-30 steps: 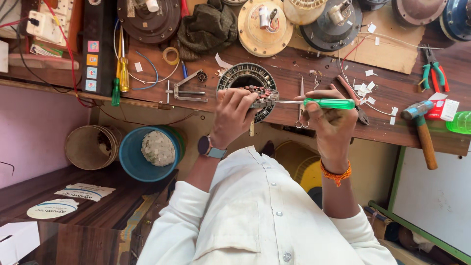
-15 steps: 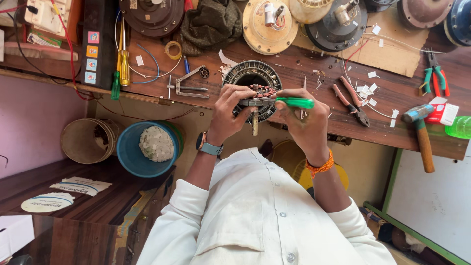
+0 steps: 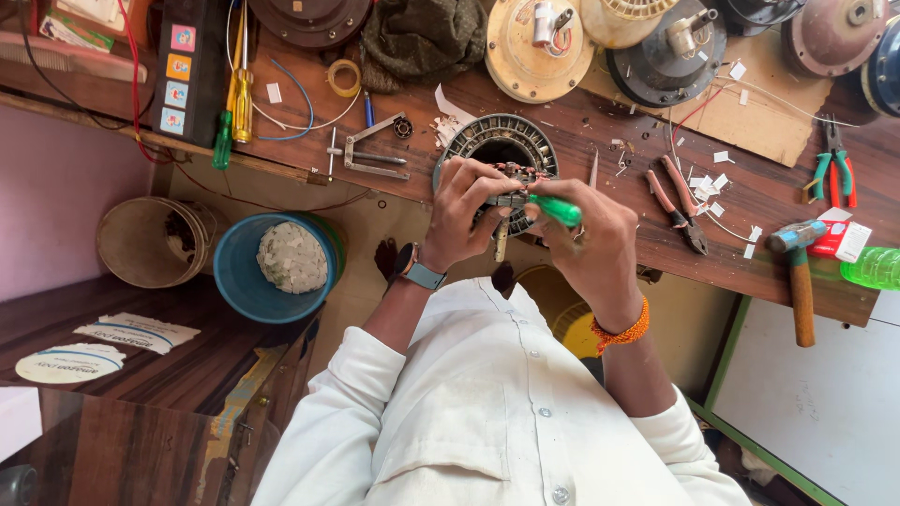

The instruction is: The person inserts copper wire coils into the slots of a fan motor stator held on the workbench, pressing the windings down by hand and using a green-handled screwdriver to seat them. They then place paper insulation strips around the stator and continue fitting the windings, with scissors and pliers on the bench.

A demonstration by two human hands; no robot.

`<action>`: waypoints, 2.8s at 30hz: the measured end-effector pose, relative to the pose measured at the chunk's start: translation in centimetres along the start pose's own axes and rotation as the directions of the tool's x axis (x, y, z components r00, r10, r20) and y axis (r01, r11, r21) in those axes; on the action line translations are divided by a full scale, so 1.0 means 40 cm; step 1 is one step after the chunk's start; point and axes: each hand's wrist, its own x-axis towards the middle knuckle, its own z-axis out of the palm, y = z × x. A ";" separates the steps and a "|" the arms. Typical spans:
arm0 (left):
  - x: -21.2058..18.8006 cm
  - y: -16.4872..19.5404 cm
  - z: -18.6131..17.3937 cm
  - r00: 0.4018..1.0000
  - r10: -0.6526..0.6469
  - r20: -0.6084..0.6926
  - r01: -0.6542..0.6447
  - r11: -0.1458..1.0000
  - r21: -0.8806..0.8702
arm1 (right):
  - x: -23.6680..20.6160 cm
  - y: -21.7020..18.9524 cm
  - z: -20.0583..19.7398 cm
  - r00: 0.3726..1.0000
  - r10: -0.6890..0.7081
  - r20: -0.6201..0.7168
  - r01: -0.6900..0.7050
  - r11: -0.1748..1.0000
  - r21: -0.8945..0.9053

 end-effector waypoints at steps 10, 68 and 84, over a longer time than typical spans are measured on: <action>-0.014 -0.025 0.014 0.999 0.045 0.002 -0.045 0.999 0.031 | -0.015 0.049 0.007 0.948 0.317 0.013 -0.305 0.900 0.311; 0.001 0.080 -0.025 0.985 0.052 0.163 -0.109 0.925 0.364 | -0.209 0.135 0.054 0.951 0.211 -0.224 -0.049 0.822 0.568; 0.034 0.113 -0.042 0.984 0.083 0.158 -0.111 0.978 0.178 | -0.176 0.086 0.065 0.963 -0.030 -0.267 0.080 0.981 0.176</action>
